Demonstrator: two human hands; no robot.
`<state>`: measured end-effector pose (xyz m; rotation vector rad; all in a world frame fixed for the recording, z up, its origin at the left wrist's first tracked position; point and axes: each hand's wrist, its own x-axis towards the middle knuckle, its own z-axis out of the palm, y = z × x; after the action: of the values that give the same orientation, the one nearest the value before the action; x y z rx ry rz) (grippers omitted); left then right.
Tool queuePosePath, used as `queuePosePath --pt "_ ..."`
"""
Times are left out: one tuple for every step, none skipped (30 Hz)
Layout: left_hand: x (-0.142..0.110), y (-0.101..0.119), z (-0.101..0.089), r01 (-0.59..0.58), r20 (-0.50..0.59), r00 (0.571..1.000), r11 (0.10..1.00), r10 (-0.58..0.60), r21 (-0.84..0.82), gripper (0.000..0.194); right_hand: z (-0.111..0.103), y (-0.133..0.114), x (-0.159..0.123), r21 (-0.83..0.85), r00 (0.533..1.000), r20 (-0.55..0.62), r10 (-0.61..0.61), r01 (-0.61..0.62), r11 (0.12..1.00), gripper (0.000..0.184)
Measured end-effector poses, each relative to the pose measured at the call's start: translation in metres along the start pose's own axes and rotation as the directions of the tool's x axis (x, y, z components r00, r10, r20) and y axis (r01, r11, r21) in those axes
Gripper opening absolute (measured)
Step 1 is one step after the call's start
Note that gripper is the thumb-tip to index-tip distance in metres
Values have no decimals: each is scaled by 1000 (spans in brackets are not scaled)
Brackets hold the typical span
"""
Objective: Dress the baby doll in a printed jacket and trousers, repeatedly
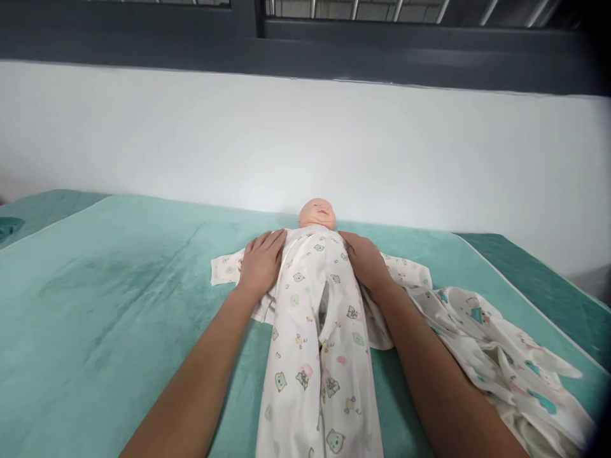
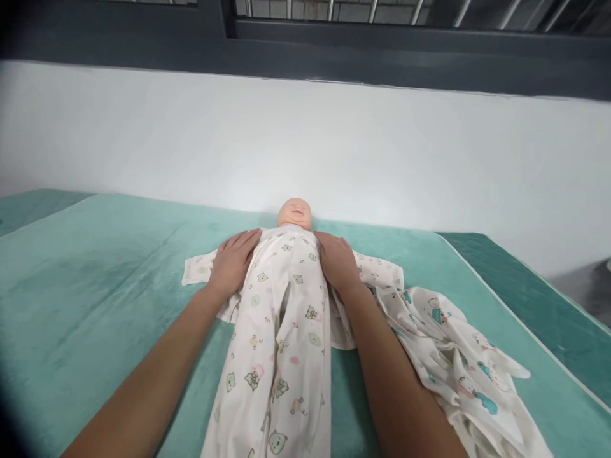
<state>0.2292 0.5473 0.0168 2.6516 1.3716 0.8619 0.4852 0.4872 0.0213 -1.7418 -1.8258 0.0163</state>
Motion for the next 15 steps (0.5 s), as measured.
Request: queuePosePath --pt "1 -1 0 22 -11 1000 999 -22 29 47 0 5 4 -44 1000 21 19 -18 999 46" --pt "1 -3 -1 43 -18 999 997 -42 58 46 -1 11 7 -81 998 40 48 -45 996 46" --pt "2 -5 -2 65 -18 998 994 -64 85 46 -2 17 9 -111 994 55 95 -89 990 46" --pt "2 -7 -3 95 -18 995 989 -94 112 46 -4 23 11 -130 985 65 161 -152 980 45" --pt "2 -10 -5 135 -22 991 981 -133 138 45 -7 30 12 -136 968 71 240 -229 964 43" --pt "1 -13 -7 179 -27 984 970 -177 162 44 -10 37 12 -131 945 73 319 -308 942 42" --pt "0 -15 -8 222 -30 975 958 -220 183 42 -14 43 11 -115 920 78 385 -375 920 41" --pt "-1 -18 -10 258 -33 966 946 -256 198 41 -18 47 9 -95 901 77 427 -419 903 41" --pt "-2 -20 -11 284 -33 958 937 -284 205 41 -23 48 7 -74 896 59 440 -435 897 41" --pt "-4 -21 -12 301 -30 953 932 -301 203 41 -29 45 3 -53 903 13 429 -428 902 41" --pt "-5 -22 -12 312 -27 949 930 -313 194 41 -34 38 0 -27 915 -61 400 -402 915 41" --pt "-6 -22 -12 323 -29 946 929 -324 181 42 -39 26 -3 3 923 -147 355 -358 934 40" --pt "-7 -22 -11 333 -33 943 928 -332 168 41 -43 11 -6 40 925 -231 300 -299 953 38" --pt "-8 -22 -10 339 -35 941 927 -338 159 41 -45 -7 -7 89 929 -281 240 -224 971 36" --pt "-8 -22 -9 342 -36 939 927 -341 153 41 -46 -26 -8 134 943 -284 172 -138 981 33"
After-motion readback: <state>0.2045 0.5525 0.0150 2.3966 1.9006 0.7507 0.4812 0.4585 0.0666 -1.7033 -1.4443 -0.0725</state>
